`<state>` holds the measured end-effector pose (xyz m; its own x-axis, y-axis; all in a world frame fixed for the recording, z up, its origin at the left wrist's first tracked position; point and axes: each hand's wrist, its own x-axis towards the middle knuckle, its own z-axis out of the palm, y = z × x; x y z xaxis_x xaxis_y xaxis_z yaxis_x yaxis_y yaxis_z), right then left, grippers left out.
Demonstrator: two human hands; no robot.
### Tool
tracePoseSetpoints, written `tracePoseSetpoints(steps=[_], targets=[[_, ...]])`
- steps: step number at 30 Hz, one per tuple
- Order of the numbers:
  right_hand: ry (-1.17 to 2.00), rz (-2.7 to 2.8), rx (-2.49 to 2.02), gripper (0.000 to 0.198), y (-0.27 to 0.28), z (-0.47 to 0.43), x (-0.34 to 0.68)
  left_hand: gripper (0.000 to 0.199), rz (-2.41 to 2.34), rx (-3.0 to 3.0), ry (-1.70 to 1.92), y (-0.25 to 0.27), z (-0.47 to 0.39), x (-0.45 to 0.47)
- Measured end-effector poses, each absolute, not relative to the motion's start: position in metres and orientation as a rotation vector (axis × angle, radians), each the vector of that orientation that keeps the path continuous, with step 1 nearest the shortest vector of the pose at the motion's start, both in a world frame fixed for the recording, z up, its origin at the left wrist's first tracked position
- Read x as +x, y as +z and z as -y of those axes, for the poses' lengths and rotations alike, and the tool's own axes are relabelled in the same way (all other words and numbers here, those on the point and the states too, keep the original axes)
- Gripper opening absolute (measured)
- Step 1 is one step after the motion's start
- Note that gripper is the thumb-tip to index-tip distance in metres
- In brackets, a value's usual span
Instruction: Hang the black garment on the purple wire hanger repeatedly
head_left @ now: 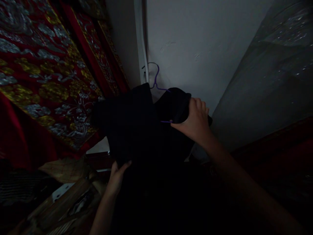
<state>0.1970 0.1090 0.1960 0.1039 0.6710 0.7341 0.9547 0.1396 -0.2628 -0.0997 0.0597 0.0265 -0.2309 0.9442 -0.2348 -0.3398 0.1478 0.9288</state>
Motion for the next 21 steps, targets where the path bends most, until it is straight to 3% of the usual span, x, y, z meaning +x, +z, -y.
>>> tracePoseSetpoints(steps=[7,11,15,18,21], targets=[[-0.394,1.808,-1.41,0.086,0.205,-0.097,0.193,0.024,-1.338,0.44,1.444,0.016,-0.044,-0.088],[-0.268,1.8,-1.252,0.079,0.187,-0.09,0.188,0.038,-1.286,0.441,1.517,0.013,-0.028,-0.081],[0.332,1.703,-1.088,0.043,0.146,-0.093,0.165,0.057,-1.284,0.507,1.383,0.002,-0.013,-0.07],[0.901,1.607,-0.984,0.031,0.127,-0.092,0.141,0.051,-1.279,0.417,1.327,-0.007,-0.006,-0.058],[1.183,1.607,-0.836,0.027,0.122,-0.081,0.124,0.043,-1.281,0.348,1.344,-0.009,-0.004,-0.05]])
